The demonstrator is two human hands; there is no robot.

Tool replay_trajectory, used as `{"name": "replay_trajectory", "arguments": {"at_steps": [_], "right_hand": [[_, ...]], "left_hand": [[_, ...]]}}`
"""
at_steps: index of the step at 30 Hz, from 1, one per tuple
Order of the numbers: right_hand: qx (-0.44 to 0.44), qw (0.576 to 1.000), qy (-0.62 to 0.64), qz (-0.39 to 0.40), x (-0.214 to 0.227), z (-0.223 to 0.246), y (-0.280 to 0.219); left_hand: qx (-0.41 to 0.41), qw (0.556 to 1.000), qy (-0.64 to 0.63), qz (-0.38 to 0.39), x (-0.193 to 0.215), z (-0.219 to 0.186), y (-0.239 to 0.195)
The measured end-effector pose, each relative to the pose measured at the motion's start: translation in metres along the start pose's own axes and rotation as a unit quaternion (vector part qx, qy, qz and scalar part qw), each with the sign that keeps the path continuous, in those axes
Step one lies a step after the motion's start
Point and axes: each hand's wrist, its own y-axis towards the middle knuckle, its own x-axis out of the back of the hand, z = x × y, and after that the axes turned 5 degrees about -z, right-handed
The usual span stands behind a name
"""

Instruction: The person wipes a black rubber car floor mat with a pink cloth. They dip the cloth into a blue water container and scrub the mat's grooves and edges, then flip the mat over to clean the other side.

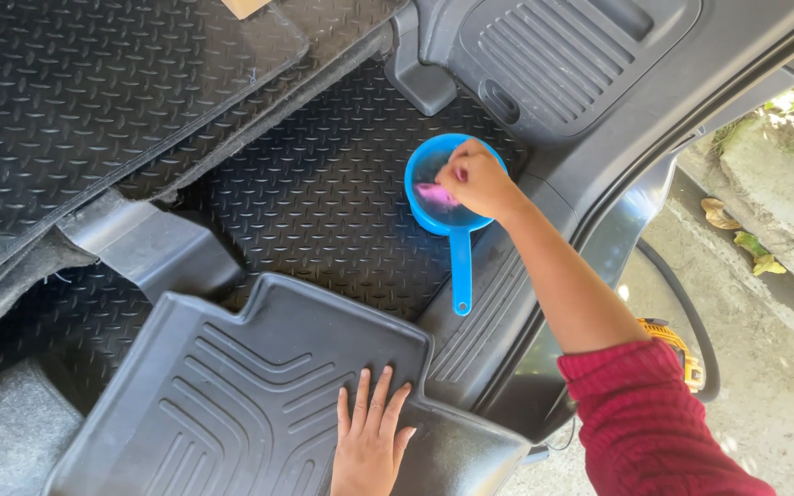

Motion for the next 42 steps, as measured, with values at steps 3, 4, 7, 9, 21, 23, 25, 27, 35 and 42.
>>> {"name": "replay_trajectory", "arguments": {"at_steps": [3,4,7,9,21,23,25,27,35,42], "right_hand": [[0.053,0.988,-0.017,0.146,0.03,0.035,-0.018],[0.052,0.988,-0.017,0.147,0.03,0.037,-0.017],[-0.063,0.971,-0.11,0.202,0.03,0.043,-0.013],[-0.073,0.944,-0.181,0.266,0.028,0.05,-0.009],[-0.107,0.916,-0.293,0.252,-0.026,0.017,0.02],[-0.073,0.932,-0.271,0.229,-0.028,0.007,0.019],[-0.04,0.946,-0.248,0.205,-0.028,0.0,0.018],[-0.026,0.955,-0.247,0.165,-0.026,-0.004,0.017],[0.068,0.964,-0.243,0.086,-0.027,-0.026,0.013],[0.054,0.975,-0.213,0.015,-0.028,-0.025,0.015]], "left_hand": [[-0.004,1.0,0.011,0.002,-0.002,0.001,-0.001],[-0.003,1.0,0.01,0.003,0.0,0.0,-0.001],[-0.001,1.0,0.002,0.007,0.003,0.0,0.002],[0.003,1.0,-0.001,0.01,0.003,-0.001,0.002],[-0.002,1.0,-0.002,0.007,0.003,0.0,0.003],[-0.001,1.0,-0.003,0.008,0.002,0.0,0.001],[0.0,1.0,-0.004,0.009,0.003,0.0,0.002],[0.0,1.0,0.0,0.006,0.007,-0.001,0.004],[-0.003,1.0,0.015,0.011,0.007,-0.001,0.004],[-0.007,1.0,0.009,0.016,0.007,0.0,0.003]]}}
